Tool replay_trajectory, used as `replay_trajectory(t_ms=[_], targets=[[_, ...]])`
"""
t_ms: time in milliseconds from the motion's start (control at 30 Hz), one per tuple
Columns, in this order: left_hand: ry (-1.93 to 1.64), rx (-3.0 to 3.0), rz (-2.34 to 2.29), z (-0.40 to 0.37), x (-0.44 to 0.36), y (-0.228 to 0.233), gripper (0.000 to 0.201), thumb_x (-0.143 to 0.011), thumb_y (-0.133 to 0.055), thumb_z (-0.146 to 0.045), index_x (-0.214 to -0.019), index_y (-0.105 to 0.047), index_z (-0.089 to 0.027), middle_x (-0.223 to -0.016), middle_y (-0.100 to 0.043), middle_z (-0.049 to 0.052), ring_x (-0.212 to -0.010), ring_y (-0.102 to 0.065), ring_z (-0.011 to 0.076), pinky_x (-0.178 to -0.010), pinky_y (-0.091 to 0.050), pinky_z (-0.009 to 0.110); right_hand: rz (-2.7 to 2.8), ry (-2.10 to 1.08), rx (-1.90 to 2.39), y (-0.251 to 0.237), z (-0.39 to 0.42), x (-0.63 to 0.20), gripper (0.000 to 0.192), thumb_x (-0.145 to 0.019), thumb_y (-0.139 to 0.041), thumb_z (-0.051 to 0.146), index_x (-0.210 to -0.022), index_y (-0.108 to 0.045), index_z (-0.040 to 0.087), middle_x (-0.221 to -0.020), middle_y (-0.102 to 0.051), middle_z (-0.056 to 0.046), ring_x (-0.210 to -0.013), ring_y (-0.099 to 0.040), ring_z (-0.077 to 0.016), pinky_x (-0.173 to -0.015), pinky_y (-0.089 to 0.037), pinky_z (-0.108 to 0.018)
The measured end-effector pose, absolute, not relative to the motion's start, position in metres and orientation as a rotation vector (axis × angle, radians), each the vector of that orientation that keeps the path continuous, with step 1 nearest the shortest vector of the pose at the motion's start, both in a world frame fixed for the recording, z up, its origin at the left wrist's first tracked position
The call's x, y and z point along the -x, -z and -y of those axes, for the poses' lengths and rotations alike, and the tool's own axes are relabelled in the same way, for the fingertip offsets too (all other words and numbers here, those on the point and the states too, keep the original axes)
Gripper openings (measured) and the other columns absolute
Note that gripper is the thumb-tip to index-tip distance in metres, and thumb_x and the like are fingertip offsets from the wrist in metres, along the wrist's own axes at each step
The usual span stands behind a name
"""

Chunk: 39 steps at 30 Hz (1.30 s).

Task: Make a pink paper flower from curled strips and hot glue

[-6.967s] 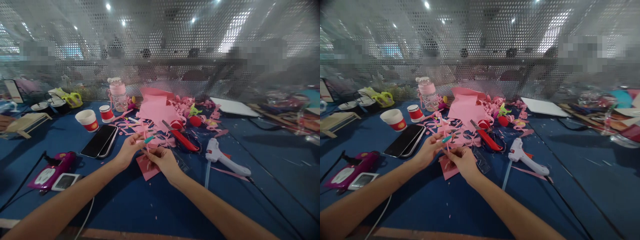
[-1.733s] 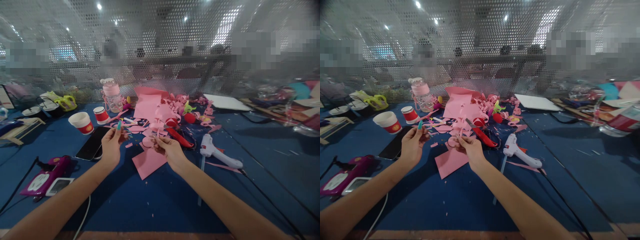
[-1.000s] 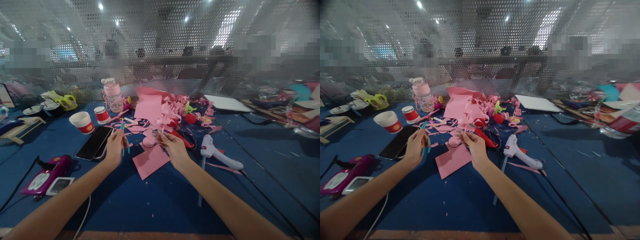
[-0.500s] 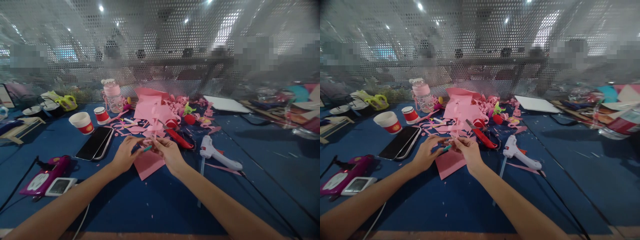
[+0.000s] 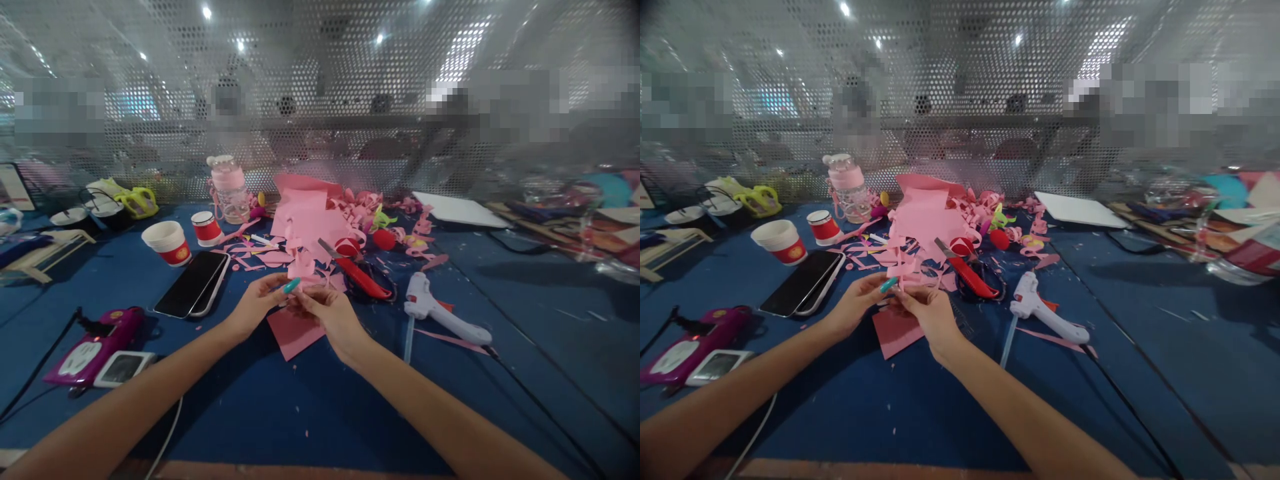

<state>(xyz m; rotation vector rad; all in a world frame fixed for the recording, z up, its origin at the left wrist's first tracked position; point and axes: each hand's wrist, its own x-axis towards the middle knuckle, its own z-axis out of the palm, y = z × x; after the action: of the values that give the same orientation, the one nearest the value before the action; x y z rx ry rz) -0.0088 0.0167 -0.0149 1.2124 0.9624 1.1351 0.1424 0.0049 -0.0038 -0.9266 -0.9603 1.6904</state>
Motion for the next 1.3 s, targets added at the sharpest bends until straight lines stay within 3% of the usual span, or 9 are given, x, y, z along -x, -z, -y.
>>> replay_trajectory(t_ms=[133,300,433,600,933,1167,1300], targets=[[-1.062,-1.09,-0.79,-0.013,0.006,0.014,0.04,-0.06,-0.074,-0.036,-0.091,-0.065,-0.013,-0.077,-0.068,0.005,-0.069,-0.061,0.0135,-0.067,-0.045,0.025,0.933,-1.705,0.921,0.004,-0.004,-0.141,0.025,-0.048,-0.079,0.034,-0.066,-0.071,0.018,-0.057,-0.067,0.0,-0.05,-0.06,-0.0088,-0.056,-0.05,-0.022],[-1.062,-1.014,-0.734,-0.009,0.005,0.009,0.035,-0.054,-0.079,-0.024,-0.085,-0.066,-0.014,-0.071,-0.068,0.003,-0.066,-0.061,0.0115,-0.063,-0.046,0.022,0.901,-1.707,0.917,0.007,-0.006,-0.141,0.025,-0.044,-0.081,0.034,-0.058,-0.068,0.017,-0.05,-0.064,0.002,-0.046,-0.058,-0.0083,-0.053,-0.05,-0.021],[-1.065,-1.001,-0.749,-0.01,0.004,0.008,0.033,-0.052,-0.079,-0.018,-0.082,-0.067,-0.014,-0.071,-0.068,0.002,-0.069,-0.061,0.0113,-0.064,-0.046,0.021,0.912,-1.696,0.925,0.008,-0.006,-0.139,0.026,-0.045,-0.08,0.034,-0.058,-0.067,0.017,-0.052,-0.064,0.002,-0.045,-0.058,-0.009,-0.055,-0.05,-0.023],[-1.073,-0.972,-0.76,-0.009,0.003,0.006,0.035,-0.052,-0.079,-0.02,-0.084,-0.067,-0.013,-0.069,-0.067,0.002,-0.062,-0.059,0.0094,-0.053,-0.043,0.018,1.005,-1.698,0.908,0.008,-0.003,-0.14,0.026,-0.052,-0.077,0.037,-0.062,-0.067,0.016,-0.054,-0.065,-0.001,-0.049,-0.06,-0.0113,-0.06,-0.05,-0.026],[-1.049,-1.035,-0.72,-0.007,0.003,0.003,0.029,-0.057,-0.076,-0.02,-0.085,-0.067,-0.014,-0.073,-0.067,0.002,-0.066,-0.06,0.0111,-0.065,-0.046,0.023,0.962,-1.727,0.918,0.007,-0.001,-0.14,0.027,-0.051,-0.078,0.038,-0.061,-0.065,0.016,-0.053,-0.064,-0.001,-0.049,-0.06,-0.0126,-0.059,-0.051,-0.028],[-1.047,-1.059,-0.735,-0.008,0.004,0.004,0.027,-0.059,-0.076,-0.024,-0.083,-0.068,-0.014,-0.073,-0.067,0.003,-0.06,-0.059,0.0098,-0.056,-0.045,0.02,0.952,-1.729,0.919,0.009,-0.001,-0.14,0.027,-0.051,-0.078,0.037,-0.062,-0.065,0.015,-0.055,-0.065,-0.001,-0.05,-0.059,-0.0116,-0.06,-0.049,-0.027],[-1.051,-1.092,-0.733,-0.007,0.004,0.007,0.031,-0.059,-0.076,-0.022,-0.089,-0.068,-0.017,-0.081,-0.069,0.003,-0.071,-0.062,0.0115,-0.069,-0.048,0.024,0.904,-1.696,0.98,0.01,-0.004,-0.141,0.027,-0.044,-0.08,0.034,-0.056,-0.064,0.016,-0.049,-0.062,0.001,-0.045,-0.056,-0.0097,-0.055,-0.047,-0.024]])
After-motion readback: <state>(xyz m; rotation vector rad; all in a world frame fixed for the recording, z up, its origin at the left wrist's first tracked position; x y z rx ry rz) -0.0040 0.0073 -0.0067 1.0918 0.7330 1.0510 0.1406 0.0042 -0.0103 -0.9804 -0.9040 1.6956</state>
